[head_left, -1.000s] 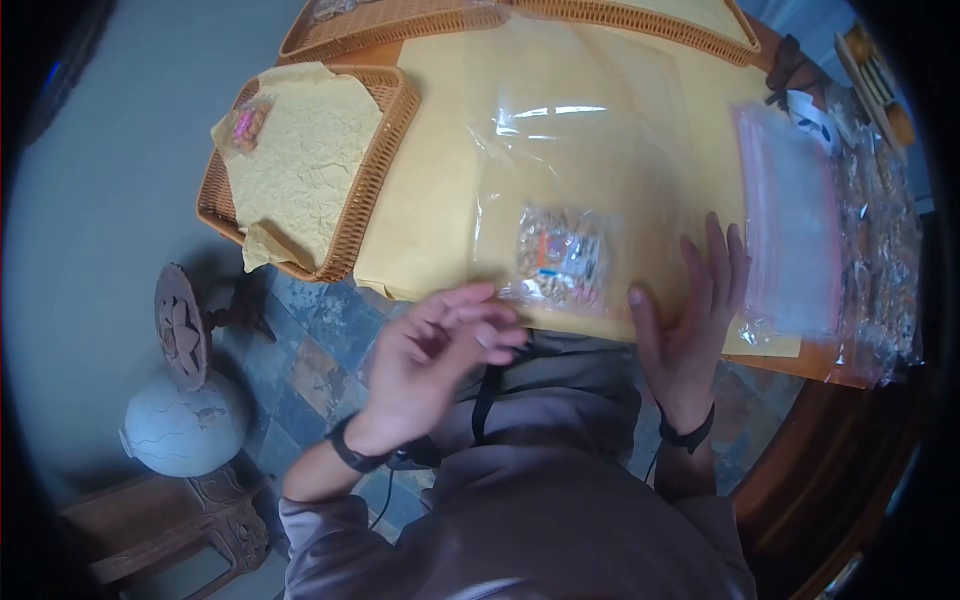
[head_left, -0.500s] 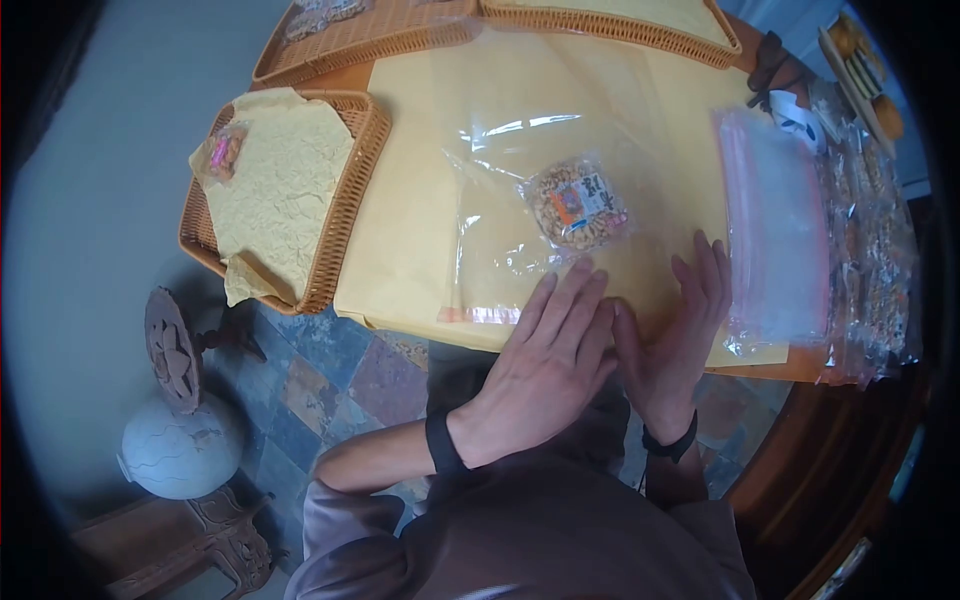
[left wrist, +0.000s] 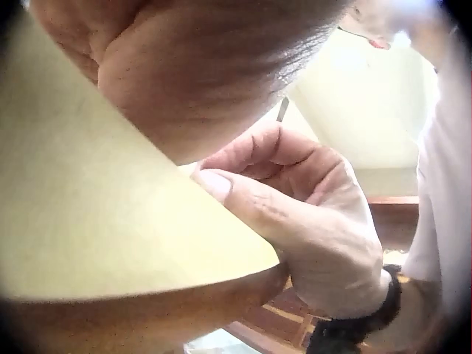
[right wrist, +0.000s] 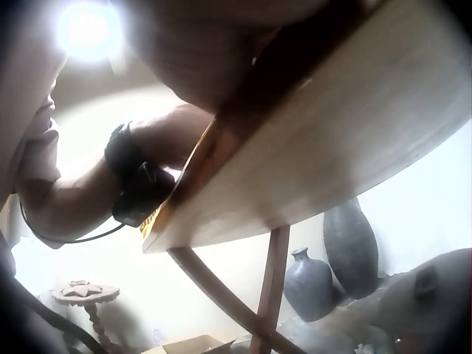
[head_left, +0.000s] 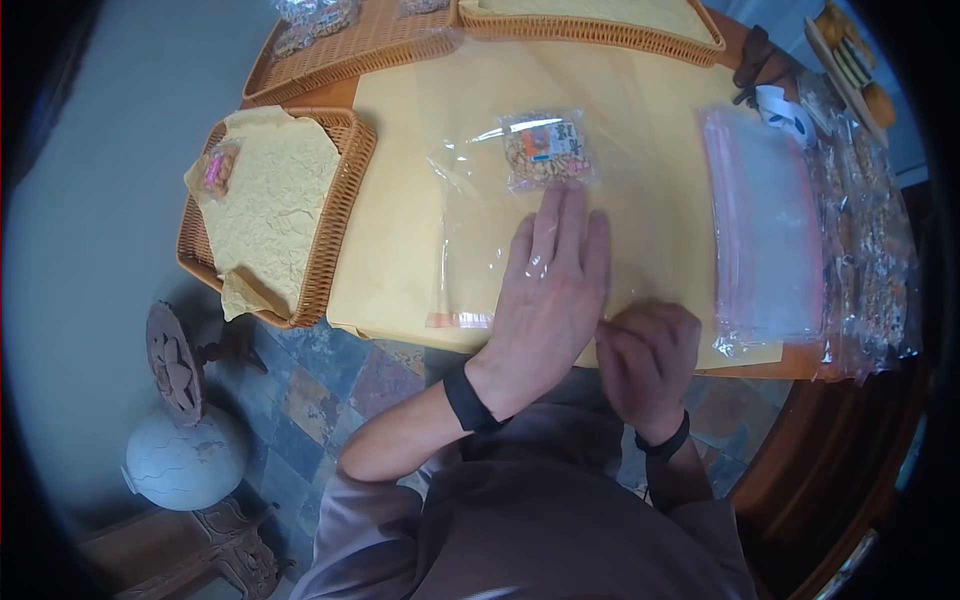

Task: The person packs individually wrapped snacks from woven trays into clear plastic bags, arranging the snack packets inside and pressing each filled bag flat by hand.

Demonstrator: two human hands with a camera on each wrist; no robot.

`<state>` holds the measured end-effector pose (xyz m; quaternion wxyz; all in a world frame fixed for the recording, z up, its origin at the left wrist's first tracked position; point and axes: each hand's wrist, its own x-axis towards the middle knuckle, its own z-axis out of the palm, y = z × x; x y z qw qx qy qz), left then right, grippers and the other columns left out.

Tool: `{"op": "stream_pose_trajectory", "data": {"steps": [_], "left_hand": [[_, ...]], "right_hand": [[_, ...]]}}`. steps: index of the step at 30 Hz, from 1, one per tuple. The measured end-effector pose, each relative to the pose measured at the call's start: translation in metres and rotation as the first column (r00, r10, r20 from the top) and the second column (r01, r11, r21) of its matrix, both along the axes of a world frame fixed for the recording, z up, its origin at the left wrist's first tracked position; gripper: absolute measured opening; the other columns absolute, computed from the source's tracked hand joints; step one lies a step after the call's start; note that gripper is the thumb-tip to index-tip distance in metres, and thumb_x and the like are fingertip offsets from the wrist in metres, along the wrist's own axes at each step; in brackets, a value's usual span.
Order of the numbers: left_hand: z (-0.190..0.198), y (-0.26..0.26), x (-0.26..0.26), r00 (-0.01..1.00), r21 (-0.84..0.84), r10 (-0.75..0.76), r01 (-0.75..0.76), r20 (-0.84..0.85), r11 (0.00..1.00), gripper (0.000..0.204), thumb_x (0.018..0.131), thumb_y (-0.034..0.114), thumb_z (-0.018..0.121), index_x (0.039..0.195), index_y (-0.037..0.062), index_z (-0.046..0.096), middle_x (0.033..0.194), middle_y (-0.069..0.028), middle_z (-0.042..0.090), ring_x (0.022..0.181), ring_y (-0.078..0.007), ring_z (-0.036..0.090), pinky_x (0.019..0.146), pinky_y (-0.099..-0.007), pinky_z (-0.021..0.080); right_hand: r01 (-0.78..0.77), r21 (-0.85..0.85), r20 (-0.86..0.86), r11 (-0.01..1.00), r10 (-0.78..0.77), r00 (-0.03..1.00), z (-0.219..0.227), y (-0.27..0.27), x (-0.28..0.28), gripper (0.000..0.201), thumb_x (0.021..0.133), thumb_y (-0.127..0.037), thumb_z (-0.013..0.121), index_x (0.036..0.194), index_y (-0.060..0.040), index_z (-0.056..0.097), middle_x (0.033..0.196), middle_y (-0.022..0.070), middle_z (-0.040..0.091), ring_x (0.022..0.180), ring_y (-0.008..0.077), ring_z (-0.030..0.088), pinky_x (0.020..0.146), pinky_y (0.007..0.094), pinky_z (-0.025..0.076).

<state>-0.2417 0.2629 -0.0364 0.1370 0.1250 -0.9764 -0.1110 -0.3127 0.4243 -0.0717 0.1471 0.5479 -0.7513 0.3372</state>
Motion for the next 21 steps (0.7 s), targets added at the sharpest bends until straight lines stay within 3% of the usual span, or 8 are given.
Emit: {"op": "stream_pose_trajectory", "data": {"steps": [1, 5, 7, 10, 17, 19, 20, 21], "left_hand": [[-0.002, -0.001, -0.002, 1.000, -0.031, 0.001, -0.002, -0.017, 1.000, 0.067, 0.080, 0.005, 0.067, 0.141, -0.0105, 0.045, 0.153, -0.0339, 0.036, 0.147, -0.0471, 0.033, 0.117, -0.0499, 0.036], [-0.004, -0.005, -0.003, 0.999, -0.096, 0.030, -0.033, -0.032, 0.995, 0.055, 0.086, 0.010, 0.060, 0.136, -0.0109, 0.052, 0.149, -0.0338, 0.044, 0.145, -0.0447, 0.038, 0.116, -0.0488, 0.037], [-0.003, -0.006, -0.006, 0.997, -0.116, 0.075, -0.075, -0.007, 0.990, 0.055, 0.088, 0.014, 0.059, 0.139, -0.0081, 0.053, 0.149, -0.0324, 0.044, 0.146, -0.0441, 0.037, 0.116, -0.0488, 0.036], [-0.001, -0.002, -0.017, 0.999, -0.123, 0.036, -0.040, -0.039, 0.992, 0.058, 0.089, 0.006, 0.056, 0.143, -0.0111, 0.045, 0.154, -0.0348, 0.035, 0.149, -0.0481, 0.031, 0.117, -0.0550, 0.037], [-0.006, -0.019, -0.034, 0.995, -0.166, 0.070, -0.058, 0.068, 0.984, 0.061, 0.092, 0.012, 0.056, 0.146, -0.0133, 0.041, 0.155, -0.0350, 0.035, 0.150, -0.0478, 0.031, 0.113, -0.0608, 0.039], [-0.017, -0.024, -0.033, 0.979, -0.338, 0.193, -0.162, 0.061, 0.927, 0.066, 0.094, 0.028, 0.060, 0.147, -0.0090, 0.045, 0.155, -0.0294, 0.040, 0.149, -0.0437, 0.032, 0.115, -0.0634, 0.033], [-0.015, -0.028, -0.033, 0.979, -0.336, 0.194, -0.162, 0.062, 0.928, 0.066, 0.094, 0.028, 0.060, 0.147, -0.0090, 0.045, 0.155, -0.0294, 0.040, 0.149, -0.0437, 0.032, 0.115, -0.0634, 0.033], [-0.012, -0.032, -0.033, 0.975, -0.197, 0.220, -0.210, 0.033, 0.958, 0.071, 0.095, 0.031, 0.061, 0.148, -0.0113, 0.041, 0.156, -0.0298, 0.038, 0.150, -0.0442, 0.030, 0.116, -0.0629, 0.031]], "right_hand": [[-0.073, 0.016, -0.017, 0.997, 0.073, 0.997, 0.000, 0.001, 0.000, 0.029, 0.080, -0.008, 0.079, 0.107, -0.0070, 0.067, 0.114, 0.0081, 0.067, 0.107, 0.0333, 0.064, 0.102, 0.0499, 0.048], [-0.101, 0.113, -0.022, 0.988, 0.104, 0.994, 0.014, -0.008, 0.002, 0.035, 0.085, -0.017, 0.077, 0.115, -0.0020, 0.068, 0.123, 0.0142, 0.068, 0.117, 0.0351, 0.065, 0.106, 0.0493, 0.049], [-0.084, 0.250, 0.048, 0.965, 0.074, 0.996, 0.016, -0.009, 0.005, 0.046, 0.088, -0.027, 0.074, 0.122, 0.0038, 0.065, 0.135, 0.0217, 0.063, 0.134, 0.0385, 0.057, 0.112, 0.0516, 0.044], [-0.085, 0.322, 0.030, 0.943, 0.080, 0.996, 0.026, -0.016, 0.005, 0.054, 0.089, -0.033, 0.074, 0.124, 0.0066, 0.063, 0.139, 0.0256, 0.059, 0.138, 0.0399, 0.052, 0.114, 0.0529, 0.042], [-0.121, 0.311, 0.035, 0.943, 0.116, 0.993, 0.021, -0.002, 0.013, 0.061, 0.086, -0.034, 0.076, 0.127, 0.0077, 0.061, 0.142, 0.0249, 0.057, 0.140, 0.0415, 0.050, 0.115, 0.0540, 0.041], [-0.149, 0.296, 0.060, 0.943, 0.138, 0.989, 0.021, 0.002, 0.016, 0.060, 0.085, -0.032, 0.077, 0.127, 0.0081, 0.061, 0.142, 0.0249, 0.057, 0.138, 0.0416, 0.051, 0.114, 0.0548, 0.042], [-0.150, 0.299, 0.061, 0.942, 0.138, 0.988, 0.021, 0.002, 0.016, 0.060, 0.085, -0.032, 0.077, 0.127, 0.0081, 0.061, 0.142, 0.0249, 0.057, 0.138, 0.0416, 0.051, 0.114, 0.0548, 0.042], [-0.145, 0.295, 0.045, 0.944, 0.138, 0.989, 0.020, 0.003, 0.017, 0.060, 0.085, -0.032, 0.077, 0.127, 0.0081, 0.062, 0.141, 0.0250, 0.058, 0.138, 0.0417, 0.052, 0.114, 0.0550, 0.042]]}}
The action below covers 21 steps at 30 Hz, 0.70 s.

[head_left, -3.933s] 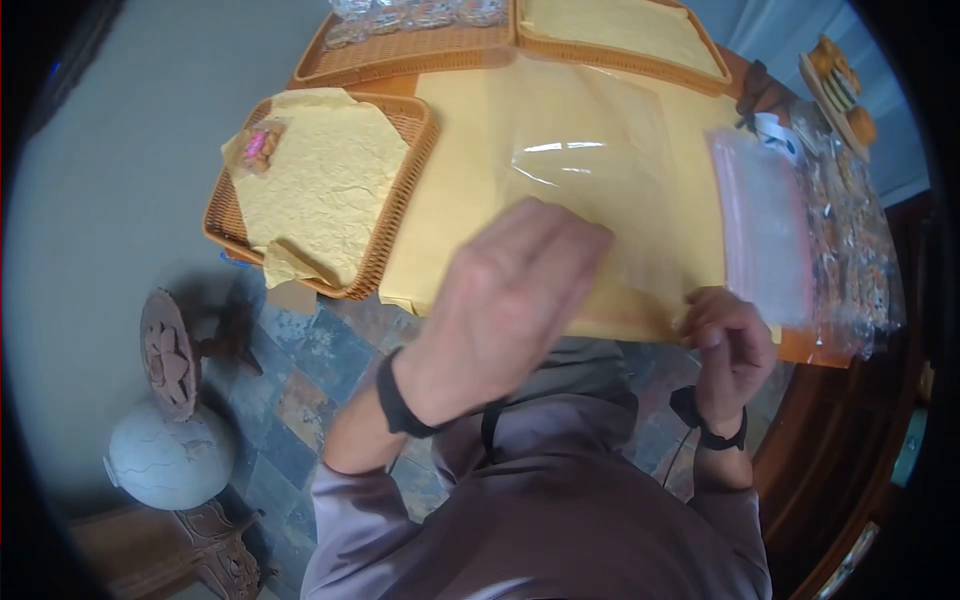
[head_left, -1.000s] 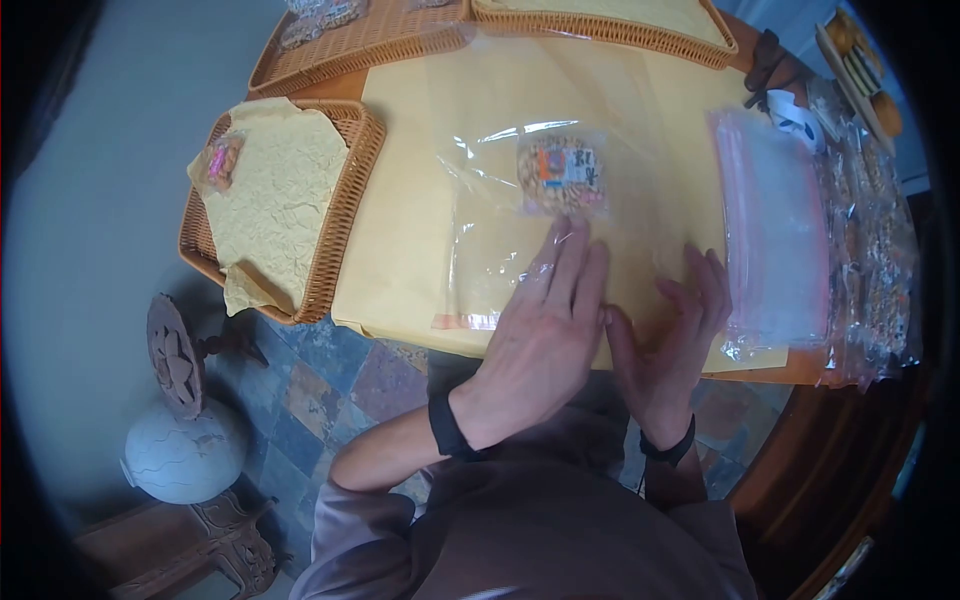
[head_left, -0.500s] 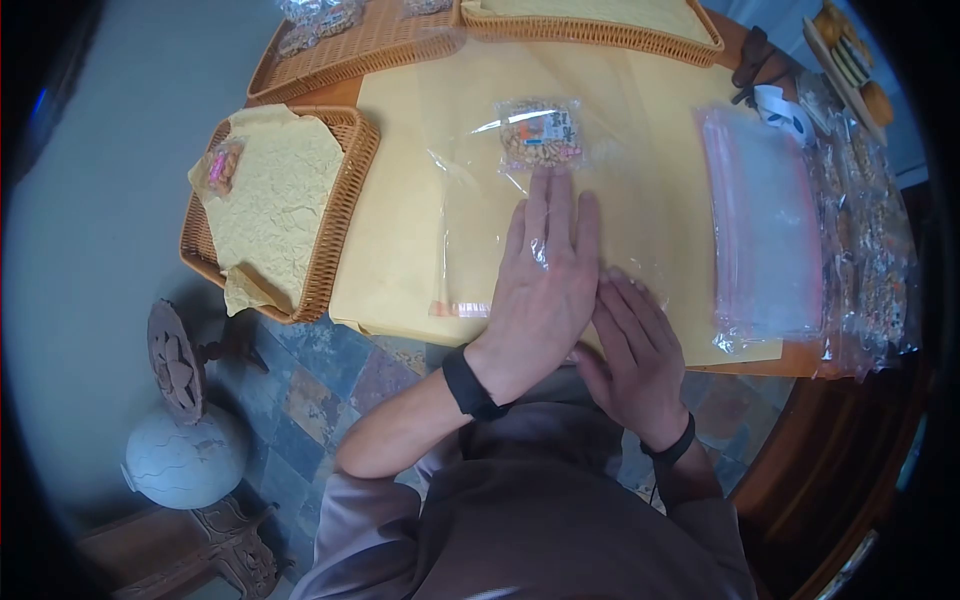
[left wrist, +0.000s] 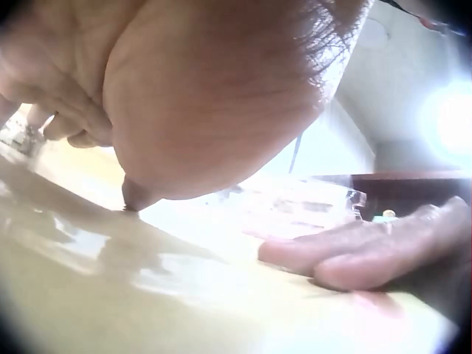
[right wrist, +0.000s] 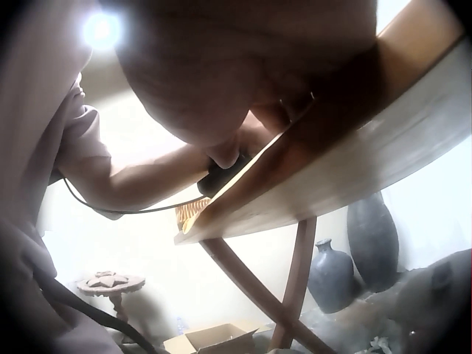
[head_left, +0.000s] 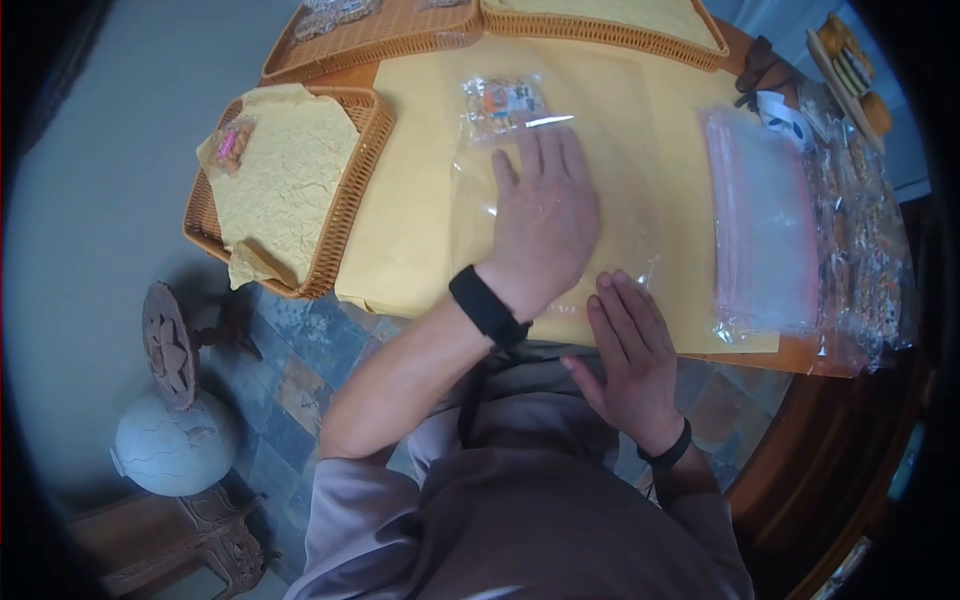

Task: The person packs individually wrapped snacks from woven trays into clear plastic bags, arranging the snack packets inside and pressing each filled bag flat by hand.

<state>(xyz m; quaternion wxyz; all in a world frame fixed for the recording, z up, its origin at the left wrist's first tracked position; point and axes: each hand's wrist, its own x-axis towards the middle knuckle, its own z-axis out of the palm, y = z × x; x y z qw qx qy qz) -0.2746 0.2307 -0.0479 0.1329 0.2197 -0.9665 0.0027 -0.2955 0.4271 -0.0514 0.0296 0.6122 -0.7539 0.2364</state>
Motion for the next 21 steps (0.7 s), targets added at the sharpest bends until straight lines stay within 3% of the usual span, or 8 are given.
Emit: {"op": "stream_pose_trajectory", "data": {"steps": [1, 5, 7, 10, 14, 17, 19, 21], "left_hand": [[0.002, -0.004, 0.000, 0.998, 0.135, 0.041, -0.033, -0.057, 0.990, 0.076, 0.095, 0.034, 0.062, 0.149, -0.0135, 0.038, 0.158, -0.0302, 0.035, 0.151, -0.0447, 0.028, 0.117, -0.0623, 0.030], [0.000, -0.010, -0.001, 0.991, 0.117, 0.114, -0.106, -0.068, 0.987, 0.083, 0.096, 0.042, 0.062, 0.149, -0.0159, 0.034, 0.159, -0.0331, 0.032, 0.152, -0.0460, 0.024, 0.118, -0.0594, 0.029], [0.001, -0.005, 0.006, 0.994, 0.118, 0.065, -0.054, -0.090, 0.992, 0.084, 0.098, 0.043, 0.060, 0.148, -0.0184, 0.032, 0.156, -0.0396, 0.030, 0.150, -0.0529, 0.024, 0.121, -0.0579, 0.026], [0.002, -0.005, 0.006, 0.995, 0.168, 0.093, -0.084, -0.042, 0.982, 0.088, 0.099, 0.047, 0.057, 0.150, -0.0185, 0.027, 0.156, -0.0406, 0.028, 0.150, -0.0547, 0.022, 0.121, -0.0583, 0.026], [-0.002, -0.021, -0.006, 0.994, 0.138, 0.105, -0.110, 0.039, 0.984, 0.089, 0.098, 0.050, 0.057, 0.152, -0.0158, 0.032, 0.161, -0.0396, 0.021, 0.153, -0.0523, 0.014, 0.120, -0.0571, 0.027], [-0.003, -0.023, -0.009, 0.988, 0.177, 0.113, -0.093, -0.106, 0.980, 0.085, 0.099, 0.051, 0.053, 0.151, -0.0148, 0.036, 0.162, -0.0403, 0.016, 0.153, -0.0551, 0.010, 0.121, -0.0590, 0.024], [0.012, -0.013, -0.005, 0.981, 0.150, 0.086, -0.112, 0.172, 0.982, 0.085, 0.100, 0.053, 0.050, 0.152, -0.0125, 0.036, 0.163, -0.0399, 0.014, 0.154, -0.0536, 0.009, 0.122, -0.0618, 0.020], [0.010, -0.015, -0.008, 0.981, 0.181, 0.112, -0.141, 0.159, 0.973, 0.086, 0.100, 0.054, 0.049, 0.154, -0.0121, 0.034, 0.164, -0.0383, 0.014, 0.155, -0.0521, 0.010, 0.122, -0.0628, 0.019]], "right_hand": [[-0.002, -0.007, -0.016, 1.000, 0.002, 1.000, 0.000, 0.000, 0.001, 0.059, 0.085, -0.031, 0.077, 0.126, 0.0080, 0.062, 0.141, 0.0251, 0.058, 0.137, 0.0418, 0.052, 0.113, 0.0552, 0.042], [0.005, -0.007, -0.017, 1.000, -0.005, 1.000, -0.001, 0.000, 0.001, 0.059, 0.085, -0.031, 0.077, 0.126, 0.0078, 0.062, 0.141, 0.0251, 0.058, 0.137, 0.0425, 0.052, 0.113, 0.0555, 0.042], [0.001, -0.016, -0.030, 1.000, -0.002, 1.000, -0.002, 0.000, 0.001, 0.058, 0.085, -0.031, 0.077, 0.126, 0.0077, 0.062, 0.141, 0.0251, 0.058, 0.136, 0.0427, 0.053, 0.112, 0.0553, 0.043], [0.005, -0.025, -0.027, 1.000, -0.006, 1.000, -0.003, 0.000, 0.000, 0.058, 0.085, -0.031, 0.077, 0.125, 0.0076, 0.063, 0.141, 0.0251, 0.058, 0.136, 0.0426, 0.053, 0.112, 0.0552, 0.043], [0.002, -0.022, -0.007, 1.000, -0.002, 1.000, -0.003, 0.001, 0.000, 0.057, 0.085, -0.032, 0.077, 0.124, 0.0072, 0.064, 0.141, 0.0249, 0.059, 0.136, 0.0425, 0.053, 0.111, 0.0551, 0.044], [0.007, -0.031, -0.001, 1.000, -0.008, 1.000, -0.004, 0.000, -0.001, 0.057, 0.085, -0.032, 0.077, 0.125, 0.0066, 0.064, 0.140, 0.0245, 0.059, 0.136, 0.0424, 0.053, 0.111, 0.0548, 0.044], [0.005, -0.024, -0.020, 1.000, -0.006, 1.000, -0.004, 0.000, -0.001, 0.057, 0.085, -0.032, 0.078, 0.126, 0.0062, 0.064, 0.140, 0.0243, 0.059, 0.135, 0.0423, 0.054, 0.111, 0.0547, 0.044], [0.009, -0.019, -0.016, 1.000, -0.009, 1.000, -0.004, 0.001, -0.001, 0.057, 0.085, -0.032, 0.078, 0.126, 0.0061, 0.064, 0.141, 0.0242, 0.059, 0.135, 0.0423, 0.054, 0.111, 0.0548, 0.044]]}}
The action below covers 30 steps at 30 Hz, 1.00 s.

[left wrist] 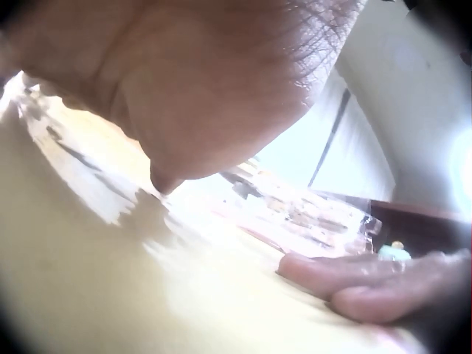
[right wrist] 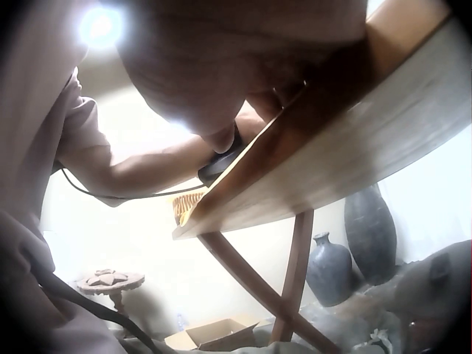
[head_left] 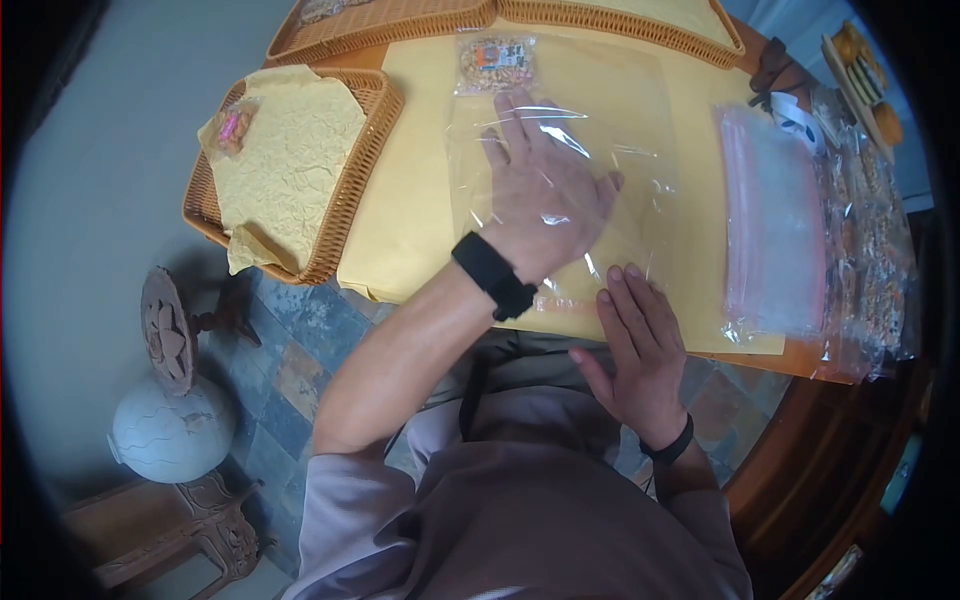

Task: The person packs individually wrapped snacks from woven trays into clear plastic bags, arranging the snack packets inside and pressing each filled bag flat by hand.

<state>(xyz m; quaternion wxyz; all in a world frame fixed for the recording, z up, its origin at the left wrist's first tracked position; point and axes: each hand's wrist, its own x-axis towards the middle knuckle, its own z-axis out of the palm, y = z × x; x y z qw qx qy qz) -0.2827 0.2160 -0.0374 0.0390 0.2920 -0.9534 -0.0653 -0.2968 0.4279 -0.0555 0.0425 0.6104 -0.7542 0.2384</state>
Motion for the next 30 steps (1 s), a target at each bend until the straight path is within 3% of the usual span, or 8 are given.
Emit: {"op": "stream_pose_trajectory", "data": {"steps": [4, 11, 13, 16, 25, 30], "left_hand": [[-0.014, -0.009, -0.005, 0.989, 0.056, 0.064, -0.057, -0.135, 0.997, 0.097, 0.099, 0.060, 0.048, 0.154, -0.0171, 0.026, 0.165, -0.0357, 0.015, 0.155, -0.0502, 0.012, 0.123, -0.0624, 0.015], [-0.012, -0.011, -0.002, 0.979, 0.079, 0.113, -0.101, -0.171, 0.992, 0.105, 0.096, 0.065, 0.049, 0.155, -0.0172, 0.022, 0.166, -0.0347, 0.015, 0.155, -0.0518, 0.010, 0.123, -0.0629, 0.014], [-0.012, -0.009, -0.002, 0.986, -0.063, 0.089, -0.099, -0.142, 0.993, 0.105, 0.096, 0.065, 0.049, 0.156, -0.0166, 0.019, 0.166, -0.0341, 0.014, 0.154, -0.0544, 0.008, 0.123, -0.0640, 0.015], [-0.012, -0.012, -0.008, 0.968, -0.072, 0.121, -0.140, -0.221, 0.987, 0.101, 0.098, 0.063, 0.048, 0.159, -0.0111, 0.019, 0.168, -0.0302, 0.011, 0.155, -0.0536, 0.007, 0.122, -0.0652, 0.016], [-0.004, -0.014, -0.006, 0.997, 0.006, 0.053, -0.053, -0.052, 0.999, 0.099, 0.098, 0.061, 0.048, 0.160, -0.0102, 0.016, 0.169, -0.0281, 0.010, 0.154, -0.0557, 0.004, 0.119, -0.0720, 0.014], [-0.013, -0.019, -0.010, 0.992, 0.000, 0.022, -0.022, -0.122, 1.000, 0.097, 0.099, 0.060, 0.047, 0.160, -0.0103, 0.017, 0.169, -0.0274, 0.011, 0.156, -0.0525, 0.003, 0.120, -0.0711, 0.012]], "right_hand": [[-0.004, 0.000, 0.010, 1.000, 0.004, 1.000, 0.000, 0.000, -0.001, 0.057, 0.085, -0.031, 0.078, 0.126, 0.0060, 0.064, 0.143, 0.0241, 0.058, 0.137, 0.0423, 0.053, 0.112, 0.0552, 0.043], [-0.011, -0.006, 0.013, 1.000, 0.011, 1.000, 0.001, 0.000, 0.000, 0.058, 0.084, -0.030, 0.078, 0.127, 0.0060, 0.063, 0.143, 0.0242, 0.058, 0.137, 0.0422, 0.052, 0.112, 0.0552, 0.043], [-0.006, -0.013, 0.003, 1.000, 0.006, 1.000, 0.001, -0.001, 0.001, 0.058, 0.084, -0.029, 0.079, 0.127, 0.0059, 0.063, 0.143, 0.0242, 0.058, 0.138, 0.0421, 0.052, 0.112, 0.0551, 0.043], [0.006, -0.009, -0.006, 1.000, -0.006, 1.000, 0.001, -0.002, 0.003, 0.058, 0.083, -0.029, 0.079, 0.127, 0.0058, 0.063, 0.143, 0.0242, 0.058, 0.137, 0.0421, 0.052, 0.112, 0.0548, 0.044], [-0.008, -0.015, -0.008, 1.000, 0.008, 1.000, 0.001, -0.003, 0.001, 0.060, 0.080, -0.029, 0.081, 0.127, 0.0056, 0.063, 0.143, 0.0239, 0.058, 0.136, 0.0422, 0.053, 0.110, 0.0539, 0.045], [-0.005, -0.017, -0.009, 1.000, 0.005, 1.000, 0.000, -0.004, 0.002, 0.061, 0.079, -0.029, 0.081, 0.126, 0.0055, 0.064, 0.143, 0.0237, 0.058, 0.135, 0.0420, 0.054, 0.109, 0.0538, 0.046]]}}
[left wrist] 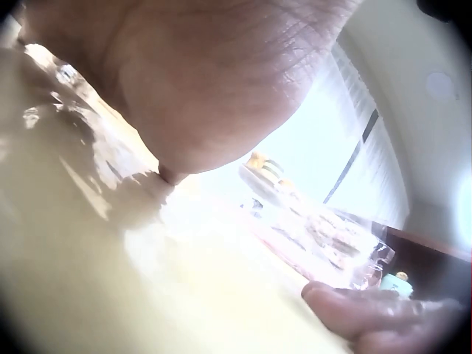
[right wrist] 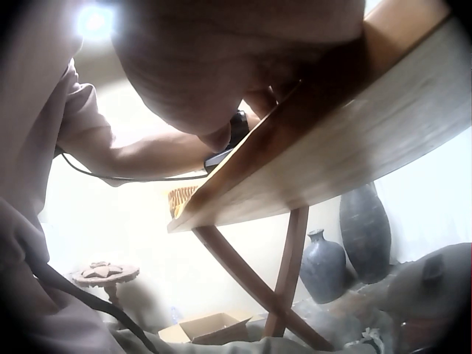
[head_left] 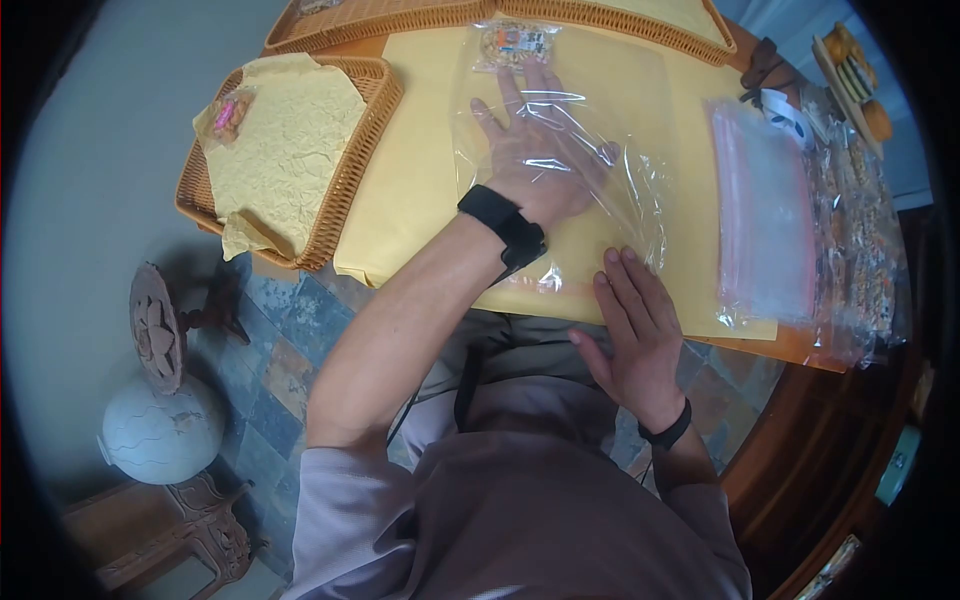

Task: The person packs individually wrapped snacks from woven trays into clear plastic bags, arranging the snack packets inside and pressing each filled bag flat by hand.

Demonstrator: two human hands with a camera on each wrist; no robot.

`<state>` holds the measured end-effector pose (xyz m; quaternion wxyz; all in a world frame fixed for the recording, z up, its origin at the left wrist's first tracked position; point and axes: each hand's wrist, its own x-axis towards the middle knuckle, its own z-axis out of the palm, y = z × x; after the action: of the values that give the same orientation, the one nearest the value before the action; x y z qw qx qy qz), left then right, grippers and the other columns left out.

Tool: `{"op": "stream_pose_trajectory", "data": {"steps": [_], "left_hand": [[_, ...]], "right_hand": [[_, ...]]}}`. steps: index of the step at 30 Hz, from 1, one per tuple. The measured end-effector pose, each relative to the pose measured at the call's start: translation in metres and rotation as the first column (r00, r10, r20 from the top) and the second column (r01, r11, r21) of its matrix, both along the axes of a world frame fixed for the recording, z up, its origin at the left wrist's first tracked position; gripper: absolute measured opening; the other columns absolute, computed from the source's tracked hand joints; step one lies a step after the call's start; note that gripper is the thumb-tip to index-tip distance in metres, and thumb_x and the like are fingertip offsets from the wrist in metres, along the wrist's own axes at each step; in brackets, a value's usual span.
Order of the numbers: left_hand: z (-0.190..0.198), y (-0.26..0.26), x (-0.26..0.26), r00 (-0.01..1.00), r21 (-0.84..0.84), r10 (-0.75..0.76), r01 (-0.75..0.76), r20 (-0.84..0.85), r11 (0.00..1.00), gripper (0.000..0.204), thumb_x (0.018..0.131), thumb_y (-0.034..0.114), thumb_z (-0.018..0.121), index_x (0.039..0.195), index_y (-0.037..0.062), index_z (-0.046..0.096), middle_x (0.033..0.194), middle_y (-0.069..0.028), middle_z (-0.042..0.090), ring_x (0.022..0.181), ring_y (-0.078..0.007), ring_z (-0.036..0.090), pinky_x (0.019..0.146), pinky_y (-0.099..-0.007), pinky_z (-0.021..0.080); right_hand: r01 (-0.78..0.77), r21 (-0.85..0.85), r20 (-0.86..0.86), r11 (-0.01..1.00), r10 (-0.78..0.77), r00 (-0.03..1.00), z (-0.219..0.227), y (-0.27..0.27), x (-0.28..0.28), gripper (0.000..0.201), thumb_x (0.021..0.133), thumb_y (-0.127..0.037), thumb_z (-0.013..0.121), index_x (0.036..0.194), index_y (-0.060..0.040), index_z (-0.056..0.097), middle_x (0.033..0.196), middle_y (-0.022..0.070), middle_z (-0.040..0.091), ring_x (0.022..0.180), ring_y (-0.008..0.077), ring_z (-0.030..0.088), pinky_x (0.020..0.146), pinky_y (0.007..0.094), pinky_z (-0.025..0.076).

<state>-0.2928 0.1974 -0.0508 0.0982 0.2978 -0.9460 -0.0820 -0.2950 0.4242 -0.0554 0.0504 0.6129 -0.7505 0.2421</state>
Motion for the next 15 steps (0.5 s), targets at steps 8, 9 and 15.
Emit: {"op": "stream_pose_trajectory", "data": {"steps": [8, 9, 15], "left_hand": [[0.004, 0.020, 0.032, 0.984, -0.088, -0.177, 0.178, 0.021, 0.980, 0.083, 0.103, 0.050, 0.044, 0.154, -0.0137, 0.028, 0.165, -0.0341, 0.019, 0.155, -0.0497, 0.015, 0.121, -0.0666, 0.019], [0.005, 0.024, 0.047, 0.969, -0.038, -0.245, 0.244, -0.040, 0.969, 0.078, 0.103, 0.044, 0.047, 0.151, -0.0149, 0.031, 0.162, -0.0355, 0.023, 0.153, -0.0507, 0.018, 0.121, -0.0644, 0.021], [0.067, 0.057, 0.133, 0.805, 0.380, -0.503, 0.592, -0.313, 0.711, 0.044, 0.093, 0.012, 0.068, 0.129, -0.0109, 0.058, 0.137, -0.0328, 0.055, 0.132, -0.0450, 0.054, 0.114, -0.0537, 0.042]], "right_hand": [[-0.044, -0.153, -0.028, 0.987, 0.040, 0.999, 0.006, 0.020, 0.005, 0.052, 0.080, -0.021, 0.081, 0.122, 0.0055, 0.065, 0.135, 0.0241, 0.063, 0.124, 0.0418, 0.062, 0.101, 0.0517, 0.052], [-0.124, -0.199, 0.024, 0.972, 0.131, 0.991, 0.002, 0.034, 0.007, 0.047, 0.080, -0.018, 0.080, 0.119, 0.0050, 0.065, 0.128, 0.0225, 0.067, 0.118, 0.0421, 0.065, 0.095, 0.0503, 0.054], [-0.115, 0.052, 0.340, 0.992, 0.090, 0.936, -0.073, 0.099, 0.017, 0.033, 0.079, -0.004, 0.075, 0.110, 0.0025, 0.066, 0.092, 0.0162, 0.069, 0.082, 0.0364, 0.069, 0.065, 0.0425, 0.055]]}}
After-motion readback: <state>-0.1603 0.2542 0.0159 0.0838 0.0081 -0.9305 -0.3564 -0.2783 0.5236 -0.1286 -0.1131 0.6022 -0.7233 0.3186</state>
